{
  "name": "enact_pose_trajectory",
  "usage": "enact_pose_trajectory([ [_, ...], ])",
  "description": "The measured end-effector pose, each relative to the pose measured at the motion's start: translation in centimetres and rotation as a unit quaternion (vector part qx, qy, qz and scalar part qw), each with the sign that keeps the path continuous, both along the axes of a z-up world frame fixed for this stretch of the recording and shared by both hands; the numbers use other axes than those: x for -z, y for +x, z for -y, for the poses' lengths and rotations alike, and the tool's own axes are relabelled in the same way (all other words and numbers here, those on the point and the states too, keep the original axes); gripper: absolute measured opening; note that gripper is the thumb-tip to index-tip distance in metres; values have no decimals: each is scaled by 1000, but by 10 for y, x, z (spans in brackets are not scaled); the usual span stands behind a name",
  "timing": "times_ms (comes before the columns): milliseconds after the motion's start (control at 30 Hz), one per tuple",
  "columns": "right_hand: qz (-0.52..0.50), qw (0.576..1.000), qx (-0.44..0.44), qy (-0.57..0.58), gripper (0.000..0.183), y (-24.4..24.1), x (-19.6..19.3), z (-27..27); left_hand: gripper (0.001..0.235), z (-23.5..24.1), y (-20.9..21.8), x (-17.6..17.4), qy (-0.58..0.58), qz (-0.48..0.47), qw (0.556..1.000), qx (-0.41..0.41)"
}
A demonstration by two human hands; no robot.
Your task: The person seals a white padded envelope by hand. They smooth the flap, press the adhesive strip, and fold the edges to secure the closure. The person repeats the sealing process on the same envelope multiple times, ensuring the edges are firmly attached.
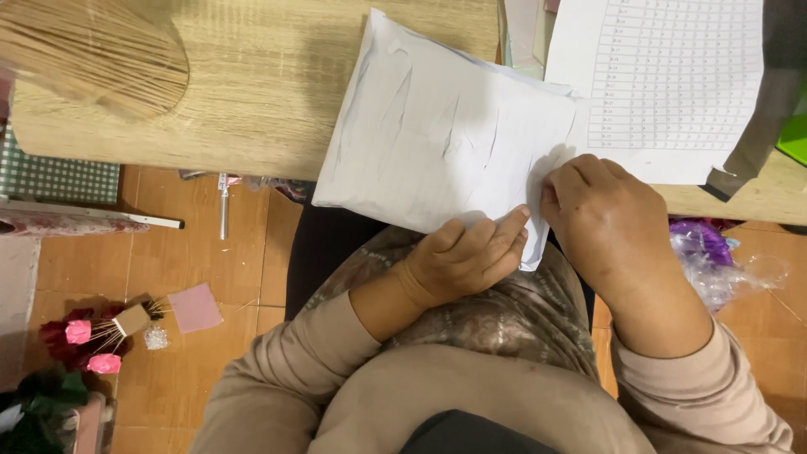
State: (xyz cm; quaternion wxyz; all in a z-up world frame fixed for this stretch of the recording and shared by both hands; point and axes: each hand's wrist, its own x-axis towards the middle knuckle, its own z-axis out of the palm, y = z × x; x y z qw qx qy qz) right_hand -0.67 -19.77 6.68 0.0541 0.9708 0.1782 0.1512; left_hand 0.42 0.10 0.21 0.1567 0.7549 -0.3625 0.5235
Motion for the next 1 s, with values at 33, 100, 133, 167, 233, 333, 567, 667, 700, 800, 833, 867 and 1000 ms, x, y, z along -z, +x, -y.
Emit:
enact_pose_trajectory([
  [33,-1,1000,-9,-13,28,-1,2,2,37,0,0,-1,-6,1,1000,0],
  [100,-2,999,-18,-26,30,-1,4,3,36,0,0,-1,-13,3,1000,0],
  [133,24,999,-27,-30,33,0,5,2,37,0,0,-1,-12,1,1000,1],
  [167,50,997,-37,-35,37,1,5,2,38,0,0,-1,-12,-2,1000,3],
  [233,53,997,-49,-27,40,5,5,3,37,0,0,0,-12,-4,1000,7],
  [333,54,997,-63,-9,35,7,4,5,38,0,-2,2,-8,-6,1000,8],
  [567,58,993,-74,77,28,7,4,4,33,0,-1,6,-1,0,1000,1],
  [667,45,992,-72,98,24,6,5,5,27,-1,-2,3,8,-6,1000,-1],
  [700,45,992,-71,99,24,5,3,6,27,-1,-2,0,9,-6,1000,0],
  [800,0,990,-65,128,17,3,-6,7,30,-1,-2,-6,20,-3,1000,-19],
  [833,-28,986,-78,144,9,2,-11,8,23,-2,-3,-8,32,-8,999,-27],
  [867,-56,981,-91,160,8,2,-16,9,17,-3,-3,-10,44,-13,998,-35],
  [1000,-8,984,-120,130,13,3,-16,14,7,-2,-5,-17,61,-30,997,-37],
])
